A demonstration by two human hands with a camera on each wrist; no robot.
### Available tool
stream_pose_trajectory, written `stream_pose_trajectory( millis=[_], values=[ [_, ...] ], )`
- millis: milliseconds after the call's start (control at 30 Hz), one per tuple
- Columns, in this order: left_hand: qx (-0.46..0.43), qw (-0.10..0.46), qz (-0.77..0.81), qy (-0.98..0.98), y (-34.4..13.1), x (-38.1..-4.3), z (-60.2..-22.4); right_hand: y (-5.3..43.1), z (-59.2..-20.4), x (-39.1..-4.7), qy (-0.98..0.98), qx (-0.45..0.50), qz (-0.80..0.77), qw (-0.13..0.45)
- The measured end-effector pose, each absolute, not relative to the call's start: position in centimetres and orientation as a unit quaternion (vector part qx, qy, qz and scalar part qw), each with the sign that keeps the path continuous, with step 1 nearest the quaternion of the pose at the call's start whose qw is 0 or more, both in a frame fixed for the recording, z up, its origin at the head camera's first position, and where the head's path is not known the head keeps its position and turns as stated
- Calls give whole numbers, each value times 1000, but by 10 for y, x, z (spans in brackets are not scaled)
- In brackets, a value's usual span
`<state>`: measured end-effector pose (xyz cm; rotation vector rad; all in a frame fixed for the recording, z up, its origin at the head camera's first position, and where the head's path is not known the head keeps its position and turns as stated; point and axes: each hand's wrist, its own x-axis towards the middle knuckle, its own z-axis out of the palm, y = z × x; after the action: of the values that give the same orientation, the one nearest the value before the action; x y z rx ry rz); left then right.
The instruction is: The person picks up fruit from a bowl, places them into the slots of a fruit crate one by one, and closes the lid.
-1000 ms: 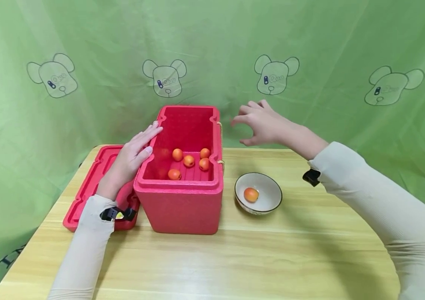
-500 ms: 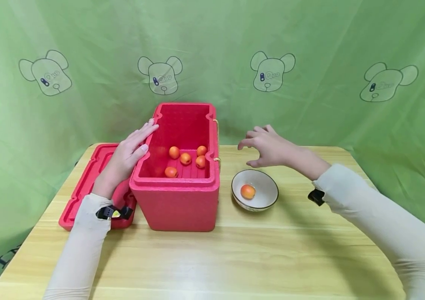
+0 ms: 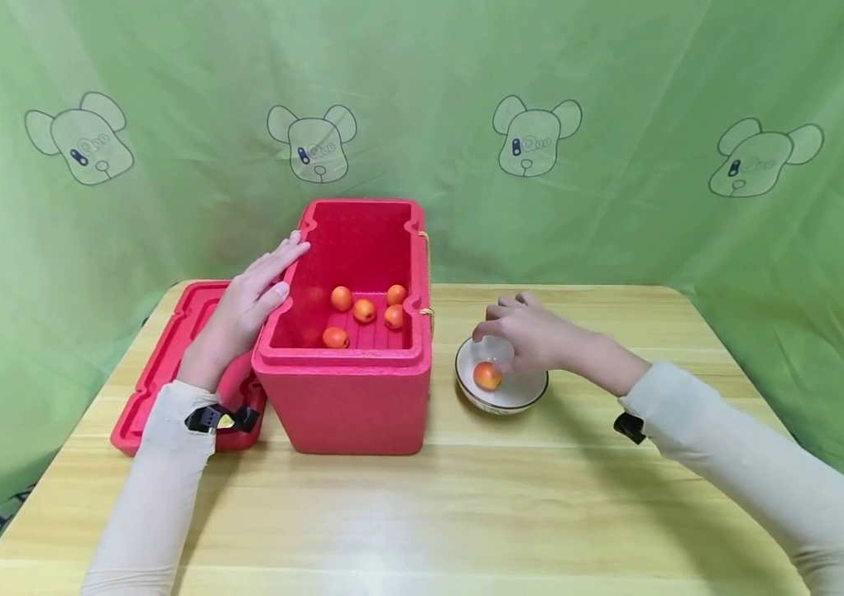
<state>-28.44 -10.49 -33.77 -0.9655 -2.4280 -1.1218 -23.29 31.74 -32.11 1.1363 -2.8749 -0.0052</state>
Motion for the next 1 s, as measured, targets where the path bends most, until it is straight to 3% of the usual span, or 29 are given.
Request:
stream_pose_trajectory(
  millis=[1000],
  values=[
    [-334, 145, -391, -845, -105, -286, -338, 313, -361, -235, -921, 389, -28, -5]
  ],
)
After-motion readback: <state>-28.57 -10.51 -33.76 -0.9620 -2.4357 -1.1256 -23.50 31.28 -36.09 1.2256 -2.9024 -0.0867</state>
